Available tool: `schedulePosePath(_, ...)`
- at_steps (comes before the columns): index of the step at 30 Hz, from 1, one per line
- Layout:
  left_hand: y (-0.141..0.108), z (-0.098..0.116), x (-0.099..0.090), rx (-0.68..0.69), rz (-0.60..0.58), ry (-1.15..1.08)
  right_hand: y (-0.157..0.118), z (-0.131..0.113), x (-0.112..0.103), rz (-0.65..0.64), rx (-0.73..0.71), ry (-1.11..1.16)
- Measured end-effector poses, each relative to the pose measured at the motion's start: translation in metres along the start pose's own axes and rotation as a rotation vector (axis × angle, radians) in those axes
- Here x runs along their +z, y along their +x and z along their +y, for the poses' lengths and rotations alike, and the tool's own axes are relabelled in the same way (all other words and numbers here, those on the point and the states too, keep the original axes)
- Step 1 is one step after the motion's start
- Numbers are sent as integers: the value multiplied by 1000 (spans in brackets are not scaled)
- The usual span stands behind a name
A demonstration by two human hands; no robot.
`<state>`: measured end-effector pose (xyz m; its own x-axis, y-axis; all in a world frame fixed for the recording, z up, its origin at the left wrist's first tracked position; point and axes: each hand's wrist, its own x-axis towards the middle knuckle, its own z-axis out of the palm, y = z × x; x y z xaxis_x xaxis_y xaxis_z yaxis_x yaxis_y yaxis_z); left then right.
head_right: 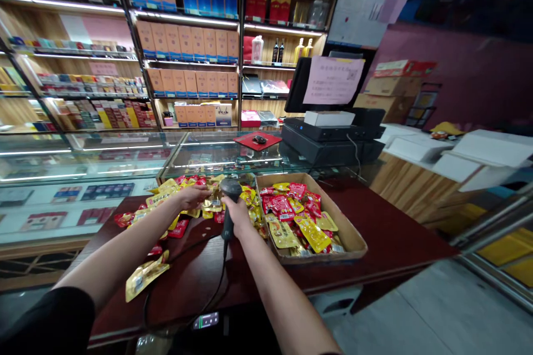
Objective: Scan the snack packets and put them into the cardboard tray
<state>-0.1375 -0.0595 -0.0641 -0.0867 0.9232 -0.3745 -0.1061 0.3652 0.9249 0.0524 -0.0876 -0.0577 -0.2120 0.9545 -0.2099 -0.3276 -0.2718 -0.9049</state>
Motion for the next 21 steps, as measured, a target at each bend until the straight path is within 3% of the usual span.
schedulePosePath(3,-15,9,15,-43,-36,9,20,-20,-8,-58,226,122)
schedulePosePath(7,-19,24,48,-49,-84,-7,39,-49,-31,-122,326,170)
schedulePosePath(13,13,43,119,-13,-117,-15,48,-92,-89,-103,296,229)
schedulePosePath(18,38,59,187,-3,-191,40,49,-128,-146,21,216,252)
schedulePosePath(21,43,64,213,22,-160,146,45,-143,-175,121,169,251)
